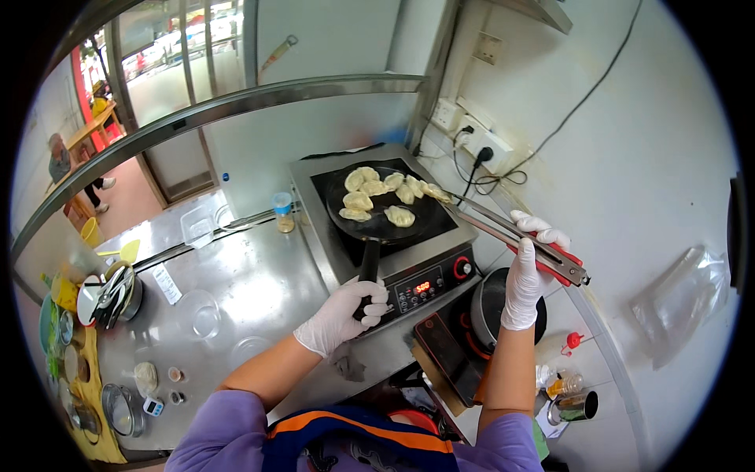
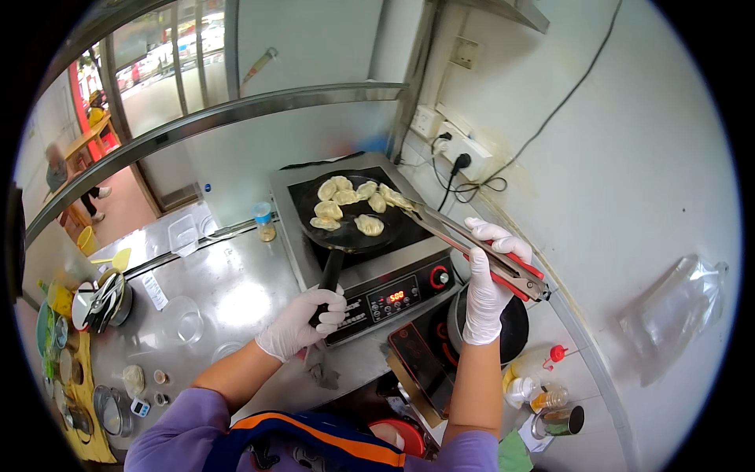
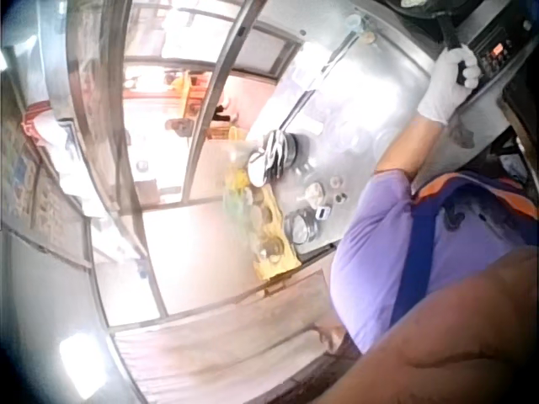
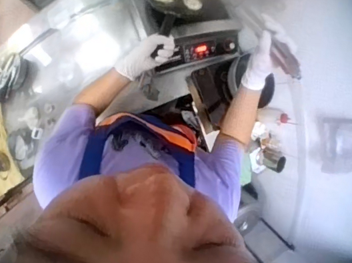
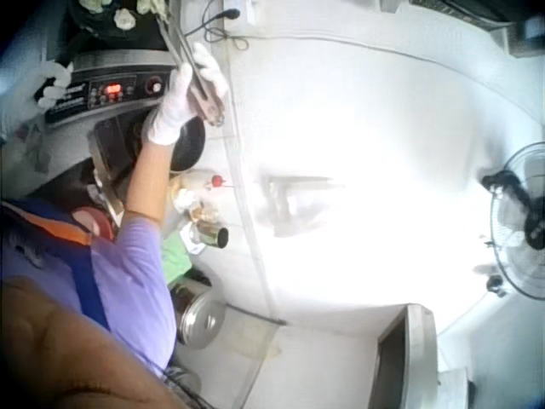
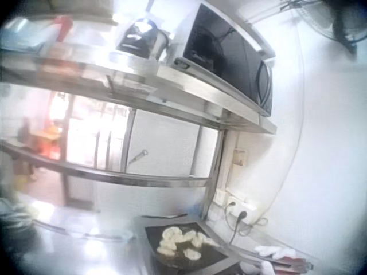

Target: The person places several dumplings in a pan on a stove and uses tongs to turn them over while they cook. The person then pulls leaves from a head of lettuce by hand.

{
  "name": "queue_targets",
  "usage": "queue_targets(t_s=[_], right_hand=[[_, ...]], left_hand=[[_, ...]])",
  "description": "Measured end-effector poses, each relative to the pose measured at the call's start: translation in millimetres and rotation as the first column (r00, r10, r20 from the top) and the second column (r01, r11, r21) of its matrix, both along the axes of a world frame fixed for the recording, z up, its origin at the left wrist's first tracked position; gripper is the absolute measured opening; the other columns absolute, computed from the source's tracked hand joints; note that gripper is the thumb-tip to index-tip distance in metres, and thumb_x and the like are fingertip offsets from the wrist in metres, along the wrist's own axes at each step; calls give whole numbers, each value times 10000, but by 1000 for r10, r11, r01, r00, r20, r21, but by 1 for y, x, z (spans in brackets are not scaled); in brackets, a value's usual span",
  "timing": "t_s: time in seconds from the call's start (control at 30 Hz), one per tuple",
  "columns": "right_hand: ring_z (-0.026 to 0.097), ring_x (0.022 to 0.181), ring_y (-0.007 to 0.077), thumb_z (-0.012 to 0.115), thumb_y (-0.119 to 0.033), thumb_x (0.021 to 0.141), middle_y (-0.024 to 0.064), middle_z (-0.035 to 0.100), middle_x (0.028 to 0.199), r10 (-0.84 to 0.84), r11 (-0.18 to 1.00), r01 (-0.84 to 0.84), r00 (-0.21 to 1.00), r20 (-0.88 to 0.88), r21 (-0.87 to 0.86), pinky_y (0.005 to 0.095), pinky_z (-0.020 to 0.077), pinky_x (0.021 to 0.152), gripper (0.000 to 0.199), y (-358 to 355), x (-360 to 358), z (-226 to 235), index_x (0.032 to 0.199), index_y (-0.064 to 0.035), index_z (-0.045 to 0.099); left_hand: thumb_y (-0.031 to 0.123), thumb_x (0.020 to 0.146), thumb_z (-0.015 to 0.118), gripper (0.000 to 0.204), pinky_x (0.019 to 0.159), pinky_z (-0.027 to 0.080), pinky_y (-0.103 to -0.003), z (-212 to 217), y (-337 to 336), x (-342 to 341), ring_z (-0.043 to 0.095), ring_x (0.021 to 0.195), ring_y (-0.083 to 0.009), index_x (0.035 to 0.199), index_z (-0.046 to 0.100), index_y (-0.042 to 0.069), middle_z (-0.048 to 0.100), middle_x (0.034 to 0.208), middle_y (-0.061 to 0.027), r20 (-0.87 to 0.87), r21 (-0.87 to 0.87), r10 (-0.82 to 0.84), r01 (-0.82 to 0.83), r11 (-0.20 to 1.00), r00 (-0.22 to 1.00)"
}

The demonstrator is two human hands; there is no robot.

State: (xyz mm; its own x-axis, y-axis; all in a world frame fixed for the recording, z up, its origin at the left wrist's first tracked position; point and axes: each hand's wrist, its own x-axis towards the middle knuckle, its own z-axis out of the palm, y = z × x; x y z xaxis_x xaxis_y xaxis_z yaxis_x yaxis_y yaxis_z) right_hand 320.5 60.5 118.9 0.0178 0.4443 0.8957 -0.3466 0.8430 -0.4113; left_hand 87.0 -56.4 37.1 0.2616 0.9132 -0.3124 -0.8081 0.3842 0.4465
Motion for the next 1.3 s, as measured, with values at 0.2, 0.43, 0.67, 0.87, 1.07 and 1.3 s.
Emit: queue_targets(t_s=[0.2,0.43,0.67,0.87,1.07,1.3], right_hand=[[605,1032,300,704,68,783,140,613,1004,52,999,-53,983,177,4,468,458,959,371,23,-52,-15,1008,-83,450],[601,1047,300,749,34,763,137,605,1025,51,989,-94,939,340,111,452,468,958,399,22,-71,-21,1004,-73,451],[612,1014,267,701,92,775,122,599,1016,37,998,-48,981,192,50,410,473,936,370,44,-101,-29,999,-65,452],[644,866,223,621,-175,926,90,590,861,-173,851,-1,944,-282,-525,358,499,805,193,81,-83,-10,887,-23,508],[636,839,223,678,-260,893,82,561,847,-241,637,-84,922,-302,-766,342,541,769,292,111,-86,-34,912,-31,498],[643,819,207,655,-255,910,65,595,822,-288,740,47,924,-253,-671,316,508,715,247,97,-85,-18,878,-42,534]], left_hand=[[0,853,529,126,369,262,-199,12,16,-23,380,465,-67,903,455,89,424,645,17,-38,76,-36,38,996,999],[-1,828,547,162,357,285,-218,0,15,-52,408,471,-78,917,443,85,431,637,6,-61,69,-102,106,992,993],[23,825,564,144,347,261,-211,-9,16,-53,375,462,-70,911,470,90,415,653,7,-117,88,-132,143,986,984],[21,819,570,154,347,259,-216,-22,23,-60,388,468,-78,923,478,88,417,653,6,-106,82,-145,154,985,984],[20,818,572,154,341,261,-224,-22,29,-56,399,467,-81,922,483,91,427,655,4,-82,108,-133,142,984,988],[11,814,567,157,337,273,-219,-22,30,-57,400,457,-81,924,484,87,436,652,1,-105,92,-108,118,989,989]])
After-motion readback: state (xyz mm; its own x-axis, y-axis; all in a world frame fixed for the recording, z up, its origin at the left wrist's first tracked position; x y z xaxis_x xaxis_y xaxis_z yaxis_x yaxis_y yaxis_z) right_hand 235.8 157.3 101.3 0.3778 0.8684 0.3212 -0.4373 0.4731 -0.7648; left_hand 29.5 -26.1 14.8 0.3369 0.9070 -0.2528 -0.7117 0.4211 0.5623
